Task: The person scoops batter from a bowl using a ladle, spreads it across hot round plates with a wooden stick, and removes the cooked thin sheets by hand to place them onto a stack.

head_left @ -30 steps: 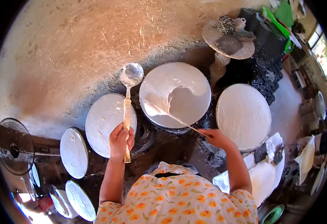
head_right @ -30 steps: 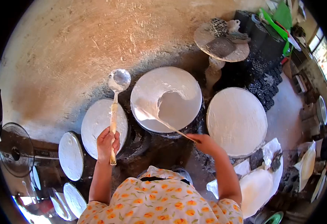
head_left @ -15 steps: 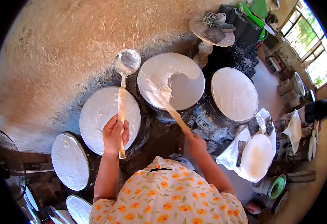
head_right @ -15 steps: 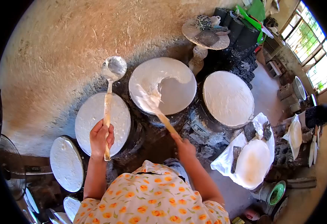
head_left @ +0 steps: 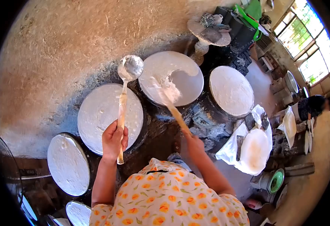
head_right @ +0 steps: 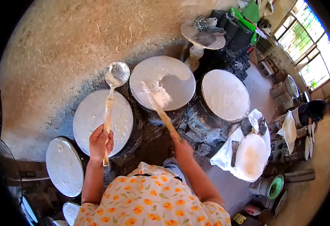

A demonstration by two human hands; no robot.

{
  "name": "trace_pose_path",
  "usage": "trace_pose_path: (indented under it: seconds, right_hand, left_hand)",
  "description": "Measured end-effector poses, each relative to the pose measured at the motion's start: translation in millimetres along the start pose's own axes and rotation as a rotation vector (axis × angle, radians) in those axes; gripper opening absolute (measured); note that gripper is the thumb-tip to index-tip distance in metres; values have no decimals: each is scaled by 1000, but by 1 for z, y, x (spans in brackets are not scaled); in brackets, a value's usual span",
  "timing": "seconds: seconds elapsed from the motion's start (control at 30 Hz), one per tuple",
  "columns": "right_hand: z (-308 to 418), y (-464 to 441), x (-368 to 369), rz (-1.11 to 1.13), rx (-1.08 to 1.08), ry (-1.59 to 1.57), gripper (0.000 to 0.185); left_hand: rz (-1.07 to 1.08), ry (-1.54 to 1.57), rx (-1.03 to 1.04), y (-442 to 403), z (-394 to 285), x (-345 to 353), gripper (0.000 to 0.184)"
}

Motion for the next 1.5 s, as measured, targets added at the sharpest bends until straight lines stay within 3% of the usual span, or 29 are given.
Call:
trace_pose_path:
  seconds: [0.13,0.3,0.37,0.47,0.6,0.67,0.7,0.87,1.0,1.07,1.17,1.3,1.4,1.47,1.5]
  right_hand:
    - [-58,40,-20,-6,160,87,67]
    - [-89,10,-28,-140,253,85,62]
    - [-89,-2,-30,-355,219,-368,53]
    - [-60,16,-15,-277,34,-461,45]
    - [-85,53,-2,-81,154,-510,50]
    - [-99,44,-25,-59,95,-39,55]
    - [-119,27,-20,-76,127,-28,58]
    - [-142,-54,-44,-324,95,-202,59]
    - [-129,-31,-37,-287,-98,-384,50]
    - [-136,-5,-42,-181,-84,-214,47]
    - [-162,-38,-62,-258,34,-167,47]
    - [-167,-141,-82,-376,30,-344,52]
    - [-140,-158,-101,-407,-155,-574,48]
    - [-148,-147,-93,-294,-60,-557,49]
    - [-162,-138,-92,-408,-75,-614,50]
  left_hand:
    - [-3,-19,-13,-4,6,-1,18]
    - [12,-1,-14,-11,4,18,17]
    - [19,4,-13,-14,-1,28,17]
    - [1,-29,-34,-20,-3,36,16]
    - [3,-28,-26,-28,-2,43,14]
    - [6,-27,-27,-34,-2,51,14]
    - [-8,-26,-10,-36,-3,54,14]
    - [47,-21,16,-46,-6,76,14]
    - [5,-63,28,-49,-17,86,14]
    - [-27,-64,36,-48,-20,86,14]
    - [-103,-57,26,-44,-21,84,13]
    - [-146,-76,-7,-42,-19,91,14]
    - [-116,-71,-21,-37,-17,84,14]
    - [-162,-69,-28,-32,-17,78,14]
    - [-178,-70,-11,-30,-15,73,15]
Point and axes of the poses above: each hand's wrist, its own y-axis away from the middle knuckle, its own x-axis out of the palm, z = x × y, the point moved 8 cm from there along -y, towards the middle knuckle, and after that the axes turned 9 degrees about -x, right-handed, at the moved point
